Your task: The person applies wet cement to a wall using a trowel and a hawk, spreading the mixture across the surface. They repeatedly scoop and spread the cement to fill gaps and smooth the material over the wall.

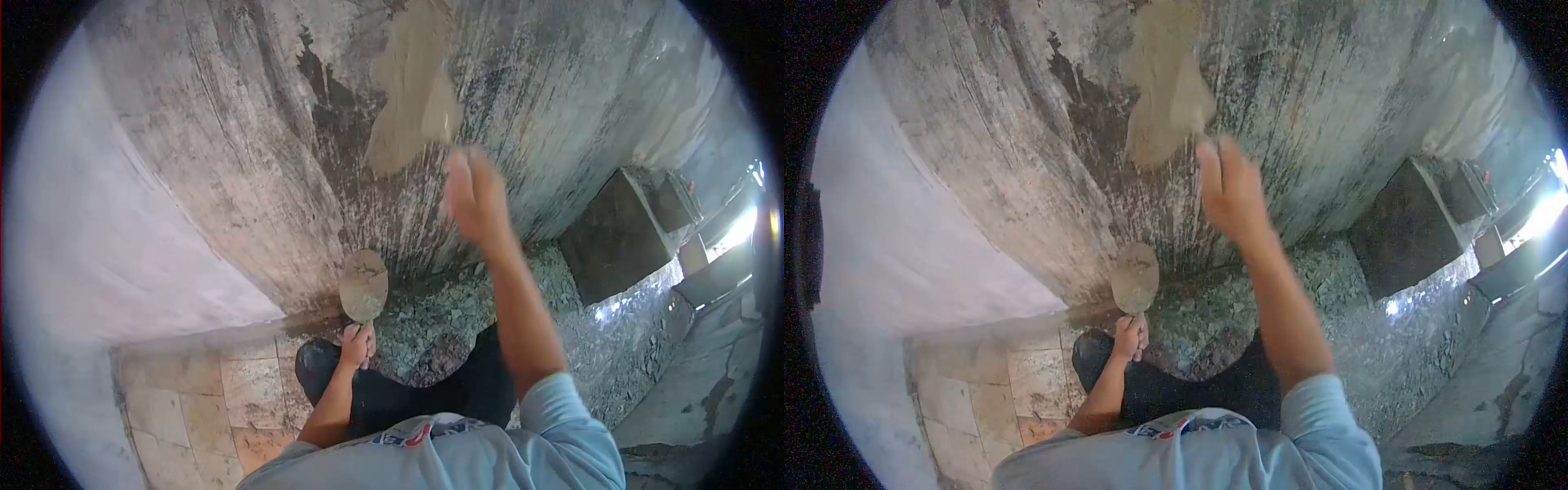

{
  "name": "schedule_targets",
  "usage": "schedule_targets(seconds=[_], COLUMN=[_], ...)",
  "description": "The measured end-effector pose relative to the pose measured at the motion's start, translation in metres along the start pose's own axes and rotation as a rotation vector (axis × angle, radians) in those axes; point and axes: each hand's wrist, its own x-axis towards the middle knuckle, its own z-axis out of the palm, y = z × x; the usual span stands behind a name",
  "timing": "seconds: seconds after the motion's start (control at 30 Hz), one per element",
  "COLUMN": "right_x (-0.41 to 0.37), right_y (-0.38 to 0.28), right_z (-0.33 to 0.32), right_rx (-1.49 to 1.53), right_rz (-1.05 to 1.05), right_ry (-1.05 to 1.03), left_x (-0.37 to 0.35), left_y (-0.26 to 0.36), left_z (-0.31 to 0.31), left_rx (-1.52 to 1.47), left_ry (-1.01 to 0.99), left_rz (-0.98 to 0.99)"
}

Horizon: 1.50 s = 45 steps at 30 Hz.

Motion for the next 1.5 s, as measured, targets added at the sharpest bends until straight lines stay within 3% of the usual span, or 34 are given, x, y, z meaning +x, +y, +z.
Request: schedule_targets(seconds=[0.1,0.23,0.4,0.5,0.53,0.6,0.7,0.83,0.93,1.17,1.37,1.5], right_x=[0.061,0.072,-0.023,-0.067,-0.077,-0.095,-0.099,-0.053,-0.029,-0.066,-0.052,-0.042], right_y=[-0.045,-0.031,0.060,0.082,0.086,0.095,0.112,0.068,0.058,0.071,0.071,0.078], right_z=[-0.023,-0.001,0.075,0.093,0.094,0.095,0.088,0.049,0.053,0.068,0.048,0.068], right_rx=[-0.084,-0.272,-0.286,-0.356,-0.364,-0.335,-0.229,-0.098,-0.244,-0.285,-0.184,-0.286], right_rz=[-0.303,-0.419,-0.085,-0.008,0.013,0.030,-0.057,-0.092,-0.031,0.035,-0.031,-0.031], right_ry=[0.060,0.130,-0.063,-0.159,-0.204,-0.289,-0.166,-0.016,-0.137,-0.213,-0.050,-0.115], left_x=[-0.014,-0.033,-0.059,-0.080,-0.084,-0.094,-0.100,-0.108,-0.109,-0.115,-0.113,-0.110], left_y=[0.010,0.029,0.063,0.093,0.097,0.098,0.098,0.093,0.088,0.091,0.088,0.086], left_z=[0.014,0.039,0.063,0.073,0.076,0.077,0.072,0.079,0.085,0.089,0.079,0.085], left_rx=[-0.017,-0.044,-0.028,-0.044,-0.082,-0.045,-0.018,-0.034,-0.074,-0.075,-0.047,-0.046], left_ry=[0.060,0.103,0.226,0.136,0.205,0.212,0.202,0.221,0.260,0.215,0.194,0.240], left_rz=[0.012,0.003,-0.022,0.001,-0.081,-0.060,-0.047,-0.083,-0.113,-0.087,-0.064,-0.105])
